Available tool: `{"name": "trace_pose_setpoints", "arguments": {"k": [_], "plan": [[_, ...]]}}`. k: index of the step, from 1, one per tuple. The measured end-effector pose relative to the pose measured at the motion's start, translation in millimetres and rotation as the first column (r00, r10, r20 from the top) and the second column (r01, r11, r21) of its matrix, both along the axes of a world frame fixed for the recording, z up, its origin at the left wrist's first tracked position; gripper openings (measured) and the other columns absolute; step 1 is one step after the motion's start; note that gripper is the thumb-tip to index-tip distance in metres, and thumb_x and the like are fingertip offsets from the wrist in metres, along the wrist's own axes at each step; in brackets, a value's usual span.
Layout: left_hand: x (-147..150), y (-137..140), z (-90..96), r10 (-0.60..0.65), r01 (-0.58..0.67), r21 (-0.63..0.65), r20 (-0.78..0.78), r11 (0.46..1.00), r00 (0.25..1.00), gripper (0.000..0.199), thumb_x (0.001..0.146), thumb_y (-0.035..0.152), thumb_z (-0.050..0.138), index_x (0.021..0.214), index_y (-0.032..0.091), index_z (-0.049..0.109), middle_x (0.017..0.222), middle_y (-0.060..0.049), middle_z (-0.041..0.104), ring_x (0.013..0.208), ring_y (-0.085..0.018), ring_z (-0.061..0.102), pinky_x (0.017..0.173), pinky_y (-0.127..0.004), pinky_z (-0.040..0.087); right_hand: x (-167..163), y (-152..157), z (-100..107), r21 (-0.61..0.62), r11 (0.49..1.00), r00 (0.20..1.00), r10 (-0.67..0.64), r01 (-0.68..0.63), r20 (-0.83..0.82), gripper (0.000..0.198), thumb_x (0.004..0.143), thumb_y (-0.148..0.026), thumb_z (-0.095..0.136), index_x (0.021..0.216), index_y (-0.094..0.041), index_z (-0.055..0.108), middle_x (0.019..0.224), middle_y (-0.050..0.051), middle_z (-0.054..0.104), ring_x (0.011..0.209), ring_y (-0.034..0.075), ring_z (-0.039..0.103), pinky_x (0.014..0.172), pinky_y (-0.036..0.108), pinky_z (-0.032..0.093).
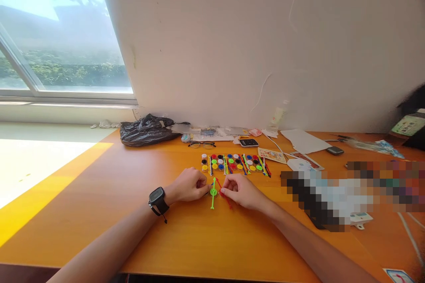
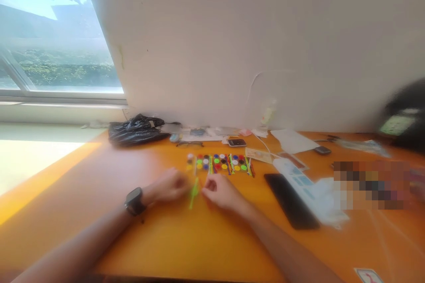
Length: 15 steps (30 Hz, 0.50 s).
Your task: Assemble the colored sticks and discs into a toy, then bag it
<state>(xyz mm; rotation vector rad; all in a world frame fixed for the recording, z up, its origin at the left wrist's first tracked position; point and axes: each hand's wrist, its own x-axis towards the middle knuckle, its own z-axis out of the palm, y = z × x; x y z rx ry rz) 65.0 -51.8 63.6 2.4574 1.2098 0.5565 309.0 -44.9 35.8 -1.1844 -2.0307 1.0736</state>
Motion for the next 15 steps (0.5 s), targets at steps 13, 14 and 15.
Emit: {"name": "trace_pose_setpoints", "arguments": {"k": [13, 14, 15], "plan": [[4.3, -3.9, -0.9, 0.001, 0.000, 0.005, -0.032, 1.000, 0.999, 0.035, 0.096, 0.039, 0.058, 0.069, 0.019, 0.050, 0.060, 0.003, 0.050, 0.053, -0.010, 0.035, 0.054, -0.025, 0.023, -6.8, -5.8, -2.5, -0.049, 0.998, 0.998, 0.033, -0.035, -0.055, 0.013, 0.093, -0.030, 0.063, 0.091, -0.018, 0.069, 0.066, -0.001, 0.064, 0.053, 0.013, 0.059, 0.052, 0.023, 0.044], [4.5, -3.6, -1.7, 0.007, -0.007, 0.012, -0.032, 1.000, 0.999, 0.034, 0.096, 0.039, 0.057, 0.069, 0.019, 0.050, 0.061, 0.003, 0.051, 0.053, -0.010, 0.036, 0.054, -0.025, 0.023, -7.0, -6.2, -1.4, -0.015, 0.999, 0.998, 0.037, -0.037, -0.045, 0.013, 0.093, -0.029, 0.064, 0.091, -0.018, 0.070, 0.069, -0.001, 0.065, 0.056, 0.013, 0.058, 0.053, 0.023, 0.044], [4.8, -3.2, -2.7, 0.015, -0.014, 0.020, -0.032, 1.000, 0.999, 0.034, 0.096, 0.039, 0.057, 0.070, 0.019, 0.051, 0.062, 0.003, 0.052, 0.054, -0.010, 0.036, 0.054, -0.025, 0.023, -7.2, -6.6, -0.1, 0.024, 0.999, 0.999, 0.039, -0.038, -0.034, 0.012, 0.092, -0.028, 0.065, 0.092, -0.018, 0.071, 0.071, -0.001, 0.065, 0.059, 0.013, 0.058, 0.055, 0.023, 0.043]]}}
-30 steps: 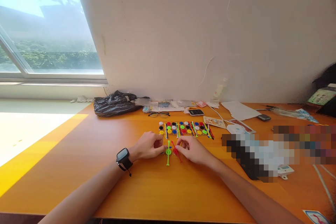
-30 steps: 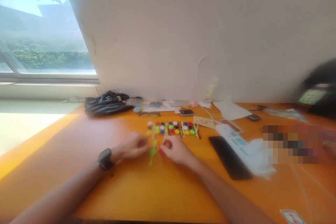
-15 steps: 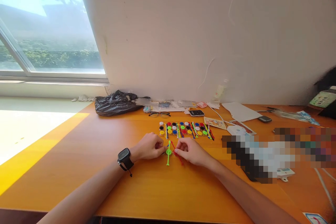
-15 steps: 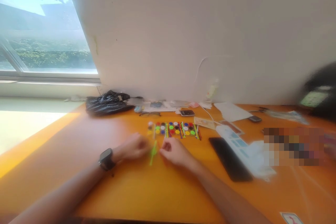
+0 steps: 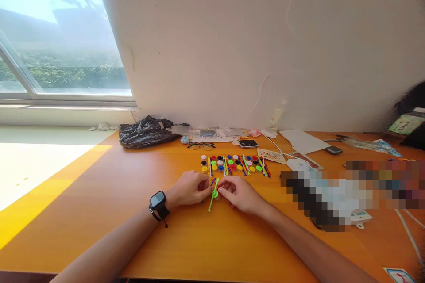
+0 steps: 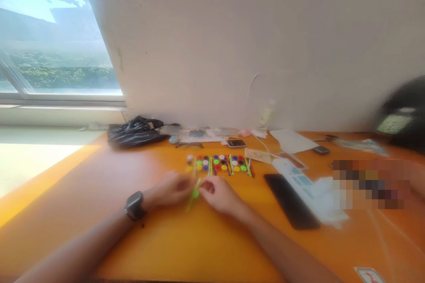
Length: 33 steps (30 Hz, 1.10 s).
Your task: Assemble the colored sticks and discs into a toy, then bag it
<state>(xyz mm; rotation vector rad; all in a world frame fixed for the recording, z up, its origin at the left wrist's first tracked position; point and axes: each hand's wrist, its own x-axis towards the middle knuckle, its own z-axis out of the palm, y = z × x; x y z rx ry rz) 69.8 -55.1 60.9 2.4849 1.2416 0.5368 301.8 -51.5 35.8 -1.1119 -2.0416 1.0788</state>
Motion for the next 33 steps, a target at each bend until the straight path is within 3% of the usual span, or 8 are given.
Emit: {"name": "trace_pose_setpoints", "arguments": {"k": [6, 9, 12, 15, 20, 27, 31, 33], "plan": [[1.7, 0.9, -4.5, 0.072, -0.073, 0.028, 0.017, 0.997, 0.997, 0.035, 0.098, 0.040, 0.056, 0.070, 0.020, 0.052, 0.061, 0.003, 0.055, 0.052, -0.011, 0.040, 0.054, -0.026, 0.024, 1.5, -1.1, 4.7, 0.148, 0.989, 0.998, 0.002, -0.011, 0.059, 0.009, 0.092, -0.022, 0.064, 0.094, -0.017, 0.072, 0.074, -0.001, 0.062, 0.066, 0.014, 0.055, 0.060, 0.024, 0.041], [1.5, -0.8, -2.3, 0.084, -0.091, 0.081, 0.089, 0.993, 0.993, 0.030, 0.098, 0.043, 0.059, 0.077, 0.021, 0.055, 0.069, 0.001, 0.062, 0.057, -0.013, 0.049, 0.056, -0.027, 0.031, 3.4, -0.7, 4.8, 0.195, 0.981, 0.995, -0.017, -0.002, 0.097, 0.011, 0.094, -0.023, 0.062, 0.093, -0.018, 0.072, 0.076, 0.000, 0.064, 0.067, 0.014, 0.056, 0.061, 0.024, 0.041], [1.5, -2.5, 0.7, -0.011, -0.019, 0.152, 0.195, 0.988, 0.981, 0.020, 0.096, 0.042, 0.064, 0.101, 0.023, 0.063, 0.099, -0.004, 0.071, 0.082, -0.019, 0.065, 0.071, -0.028, 0.046, 4.1, -0.9, 5.3, 0.210, 0.977, 0.995, 0.015, -0.036, 0.099, 0.015, 0.098, -0.024, 0.058, 0.098, -0.019, 0.073, 0.083, 0.002, 0.070, 0.070, 0.015, 0.059, 0.064, 0.025, 0.042], [1.9, -2.5, 0.2, -0.157, 0.121, 0.184, 0.200, 0.975, 0.967, 0.026, 0.093, 0.040, 0.068, 0.116, 0.027, 0.066, 0.119, -0.008, 0.070, 0.106, -0.024, 0.066, 0.091, -0.034, 0.051, 3.8, -2.2, 6.9, 0.229, 0.972, 0.993, 0.032, -0.058, 0.116, 0.018, 0.100, -0.025, 0.056, 0.100, -0.019, 0.073, 0.088, 0.004, 0.073, 0.074, 0.017, 0.062, 0.067, 0.026, 0.043], [1.8, 0.0, -6.3, -0.172, 0.145, 0.144, 0.199, 0.979, 0.965, 0.026, 0.093, 0.042, 0.069, 0.115, 0.028, 0.070, 0.109, -0.007, 0.073, 0.101, -0.024, 0.068, 0.090, -0.035, 0.054, 5.5, -3.8, 10.9, 0.280, 0.960, 0.979, -0.055, -0.003, 0.198, 0.019, 0.100, -0.029, 0.057, 0.102, -0.021, 0.074, 0.087, 0.004, 0.074, 0.075, 0.019, 0.064, 0.066, 0.027, 0.041], [0.3, 3.7, -6.0, -0.201, 0.166, 0.173, 0.209, 0.971, 0.957, 0.032, 0.097, 0.045, 0.065, 0.124, 0.030, 0.072, 0.114, -0.008, 0.076, 0.108, -0.027, 0.069, 0.096, -0.040, 0.056, 5.6, -4.7, 14.7, 0.320, 0.947, 0.967, -0.091, 0.011, 0.237, 0.019, 0.100, -0.029, 0.058, 0.100, -0.021, 0.075, 0.085, 0.003, 0.073, 0.074, 0.018, 0.064, 0.066, 0.028, 0.042], [-3.0, 9.7, -5.2, -0.111, 0.042, 0.242, 0.280, 0.969, 0.954, 0.036, 0.102, 0.040, 0.059, 0.135, 0.029, 0.067, 0.132, -0.010, 0.071, 0.125, -0.029, 0.061, 0.109, -0.046, 0.050, 3.6, -7.8, 18.4, 0.337, 0.941, 0.971, -0.098, 0.018, 0.220, 0.022, 0.102, -0.035, 0.055, 0.103, -0.022, 0.074, 0.087, 0.003, 0.073, 0.074, 0.018, 0.064, 0.068, 0.029, 0.045], [-7.1, 14.6, -6.6, -0.029, -0.052, 0.233, 0.333, 0.971, 0.943, 0.035, 0.106, 0.036, 0.051, 0.137, 0.027, 0.065, 0.134, -0.009, 0.070, 0.127, -0.027, 0.060, 0.110, -0.046, 0.050, 3.0, -10.1, 22.5, 0.379, 0.925, 0.973, -0.112, 0.028, 0.203, 0.020, 0.101, -0.035, 0.059, 0.107, -0.022, 0.072, 0.096, 0.005, 0.074, 0.085, 0.020, 0.066, 0.077, 0.032, 0.049]]}}
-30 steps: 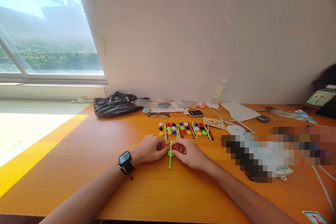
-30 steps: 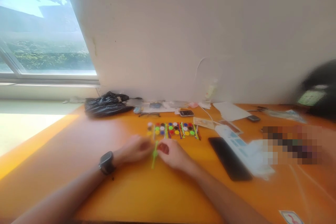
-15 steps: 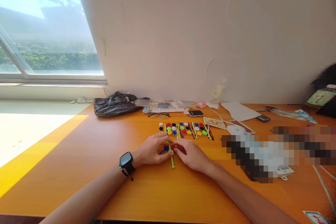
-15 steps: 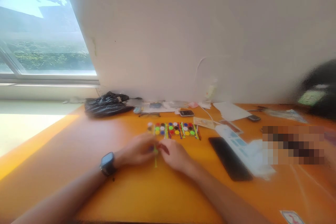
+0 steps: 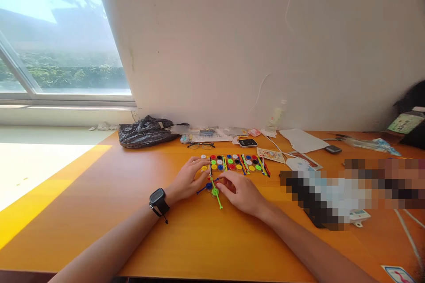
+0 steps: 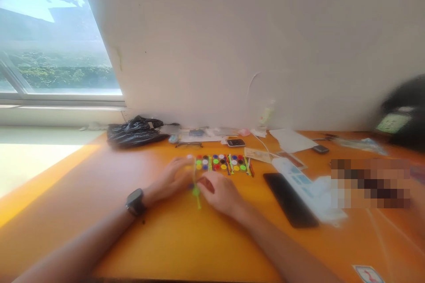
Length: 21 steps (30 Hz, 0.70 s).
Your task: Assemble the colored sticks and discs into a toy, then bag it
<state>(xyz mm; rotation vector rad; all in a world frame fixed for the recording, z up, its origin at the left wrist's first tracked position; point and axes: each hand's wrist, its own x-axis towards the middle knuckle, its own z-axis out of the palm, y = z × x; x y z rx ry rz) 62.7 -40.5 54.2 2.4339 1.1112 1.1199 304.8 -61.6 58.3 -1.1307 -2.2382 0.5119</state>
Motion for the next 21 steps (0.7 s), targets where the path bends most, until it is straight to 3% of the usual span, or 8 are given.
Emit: {"name": "trace_pose_setpoints", "arguments": {"k": [4, 9, 14, 21], "plan": [[-9.8, 12.6, -9.0, 0.078, -0.076, -0.034, 0.032, 0.996, 0.996, 0.036, 0.104, 0.025, 0.046, 0.134, 0.024, 0.065, 0.132, -0.009, 0.071, 0.125, -0.026, 0.060, 0.110, -0.046, 0.049, -1.0, -5.4, 9.7, 0.087, 0.991, 0.995, 0.103, -0.102, -0.008, 0.020, 0.098, -0.029, 0.064, 0.116, -0.024, 0.069, 0.116, 0.008, 0.072, 0.109, 0.025, 0.064, 0.098, 0.038, 0.048], [-14.8, 25.4, -21.0, 0.062, -0.063, -0.017, -0.071, 0.998, 0.996, 0.029, 0.096, 0.023, 0.057, 0.120, 0.026, 0.074, 0.137, -0.008, 0.069, 0.125, -0.027, 0.061, 0.111, -0.047, 0.045, -2.8, -9.0, 13.9, 0.102, 0.979, 0.984, 0.178, -0.176, -0.009, 0.019, 0.100, -0.026, 0.061, 0.117, -0.025, 0.068, 0.116, 0.008, 0.071, 0.108, 0.025, 0.062, 0.098, 0.038, 0.048], [-14.8, 27.3, -21.9, 0.095, -0.098, -0.016, -0.128, 0.995, 0.987, 0.014, 0.092, 0.026, 0.064, 0.097, 0.026, 0.077, 0.117, -0.007, 0.075, 0.110, -0.026, 0.065, 0.102, -0.044, 0.046, -2.2, -3.2, 6.7, 0.135, 0.983, 0.989, 0.132, -0.121, -0.070, 0.018, 0.104, -0.025, 0.054, 0.118, -0.023, 0.067, 0.113, 0.008, 0.073, 0.108, 0.025, 0.062, 0.102, 0.040, 0.045], [-14.1, 19.4, -21.0, 0.139, -0.144, -0.083, -0.063, 0.986, 0.988, 0.011, 0.092, 0.027, 0.064, 0.097, 0.022, 0.073, 0.100, -0.007, 0.074, 0.095, -0.024, 0.064, 0.090, -0.038, 0.047, -2.1, 23.1, 2.1, 0.170, 0.985, 0.998, 0.010, 0.000, -0.057, 0.014, 0.102, -0.021, 0.057, 0.094, -0.020, 0.069, 0.097, 0.006, 0.071, 0.100, 0.022, 0.061, 0.093, 0.035, 0.046]]}}
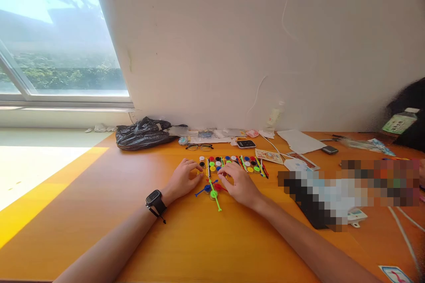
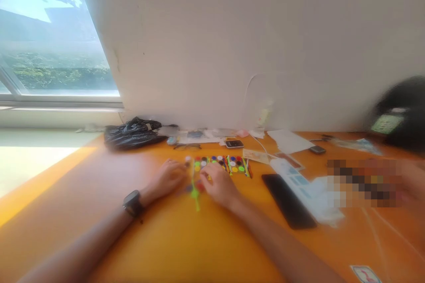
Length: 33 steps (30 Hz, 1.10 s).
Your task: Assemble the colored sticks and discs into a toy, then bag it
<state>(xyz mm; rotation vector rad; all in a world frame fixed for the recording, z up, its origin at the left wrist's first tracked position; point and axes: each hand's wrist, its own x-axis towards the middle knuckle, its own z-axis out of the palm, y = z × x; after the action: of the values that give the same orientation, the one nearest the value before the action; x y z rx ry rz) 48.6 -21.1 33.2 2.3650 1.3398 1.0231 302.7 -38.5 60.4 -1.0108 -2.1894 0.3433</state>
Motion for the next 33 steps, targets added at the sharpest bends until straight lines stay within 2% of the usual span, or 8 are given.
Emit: {"name": "trace_pose_setpoints", "arguments": {"k": [5, 8, 11, 16, 19, 23, 29, 33], "plan": [[2.3, -2.6, -1.4, -0.010, 0.013, -0.054, 0.049, 0.998, 0.999, 0.012, 0.092, 0.031, 0.067, 0.097, 0.021, 0.073, 0.099, -0.006, 0.073, 0.090, -0.022, 0.066, 0.081, -0.033, 0.048, -20.5, 27.1, 13.4, 0.002, 0.999, 0.973, -0.051, 0.052, 0.224, 0.019, 0.101, -0.020, 0.056, 0.092, -0.019, 0.072, 0.093, 0.006, 0.071, 0.097, 0.021, 0.061, 0.086, 0.031, 0.043], [2.6, -3.1, -0.4, -0.010, 0.014, -0.075, 0.058, 0.997, 0.998, 0.017, 0.093, 0.031, 0.066, 0.105, 0.021, 0.074, 0.101, -0.007, 0.073, 0.089, -0.021, 0.066, 0.077, -0.030, 0.048, -40.0, 44.2, 25.9, -0.029, 0.995, 0.921, -0.080, 0.098, 0.381, 0.020, 0.101, -0.023, 0.056, 0.096, -0.019, 0.074, 0.099, 0.008, 0.072, 0.101, 0.022, 0.062, 0.082, 0.028, 0.042], [2.3, -3.0, -0.1, 0.004, -0.001, -0.067, 0.046, 0.998, 0.999, 0.015, 0.092, 0.031, 0.067, 0.101, 0.021, 0.074, 0.100, -0.007, 0.072, 0.086, -0.019, 0.066, 0.075, -0.028, 0.048, -57.9, 58.2, 36.6, -0.081, 0.988, 0.873, -0.079, 0.134, 0.482, 0.018, 0.097, -0.024, 0.060, 0.092, -0.020, 0.077, 0.102, 0.010, 0.074, 0.103, 0.023, 0.065, 0.077, 0.027, 0.042], [1.9, -0.5, -3.2, 0.030, -0.027, -0.059, 0.059, 0.998, 0.998, 0.017, 0.089, 0.038, 0.072, 0.094, 0.021, 0.072, 0.094, -0.005, 0.072, 0.081, -0.018, 0.065, 0.072, -0.027, 0.048, -73.7, 69.8, 42.8, -0.101, 0.980, 0.843, -0.091, 0.169, 0.530, 0.015, 0.090, -0.021, 0.065, 0.090, -0.018, 0.081, 0.099, 0.013, 0.078, 0.095, 0.024, 0.070, 0.074, 0.027, 0.044], [2.0, 1.3, -4.0, 0.045, -0.037, -0.101, 0.085, 0.994, 0.995, 0.021, 0.086, 0.040, 0.074, 0.095, 0.021, 0.071, 0.086, -0.003, 0.072, 0.075, -0.017, 0.064, 0.067, -0.026, 0.047, -76.4, 73.2, 42.4, -0.109, 0.978, 0.832, -0.090, 0.177, 0.548, 0.015, 0.089, -0.022, 0.067, 0.090, -0.018, 0.081, 0.096, 0.013, 0.079, 0.093, 0.024, 0.072, 0.074, 0.027, 0.045], [2.6, 1.8, -2.2, 0.047, -0.022, -0.161, 0.150, 0.987, 0.988, 0.021, 0.086, 0.038, 0.072, 0.096, 0.020, 0.073, 0.084, -0.003, 0.074, 0.071, -0.016, 0.065, 0.064, -0.026, 0.047, -75.2, 75.1, 41.7, -0.124, 0.977, 0.825, -0.076, 0.175, 0.560, 0.014, 0.088, -0.026, 0.069, 0.088, -0.019, 0.081, 0.095, 0.012, 0.079, 0.092, 0.025, 0.073, 0.072, 0.027, 0.045], [2.6, 1.2, -0.9, 0.059, -0.025, -0.145, 0.232, 0.989, 0.971, 0.020, 0.085, 0.029, 0.069, 0.101, 0.019, 0.074, 0.081, -0.002, 0.074, 0.066, -0.014, 0.062, 0.062, -0.025, 0.047, -70.6, 73.0, 37.0, -0.139, 0.974, 0.820, -0.070, 0.179, 0.567, 0.014, 0.089, -0.025, 0.068, 0.090, -0.022, 0.081, 0.096, 0.010, 0.079, 0.091, 0.024, 0.073, 0.071, 0.026, 0.044], [2.6, 2.7, -1.3, 0.069, -0.034, -0.133, 0.269, 0.991, 0.961, 0.020, 0.085, 0.031, 0.069, 0.100, 0.018, 0.075, 0.084, -0.003, 0.076, 0.067, -0.014, 0.062, 0.063, -0.025, 0.049, -71.8, 74.1, 30.7, -0.135, 0.975, 0.816, -0.067, 0.175, 0.575, 0.015, 0.088, -0.021, 0.067, 0.090, -0.022, 0.081, 0.095, 0.010, 0.079, 0.091, 0.024, 0.073, 0.070, 0.027, 0.044]]}}
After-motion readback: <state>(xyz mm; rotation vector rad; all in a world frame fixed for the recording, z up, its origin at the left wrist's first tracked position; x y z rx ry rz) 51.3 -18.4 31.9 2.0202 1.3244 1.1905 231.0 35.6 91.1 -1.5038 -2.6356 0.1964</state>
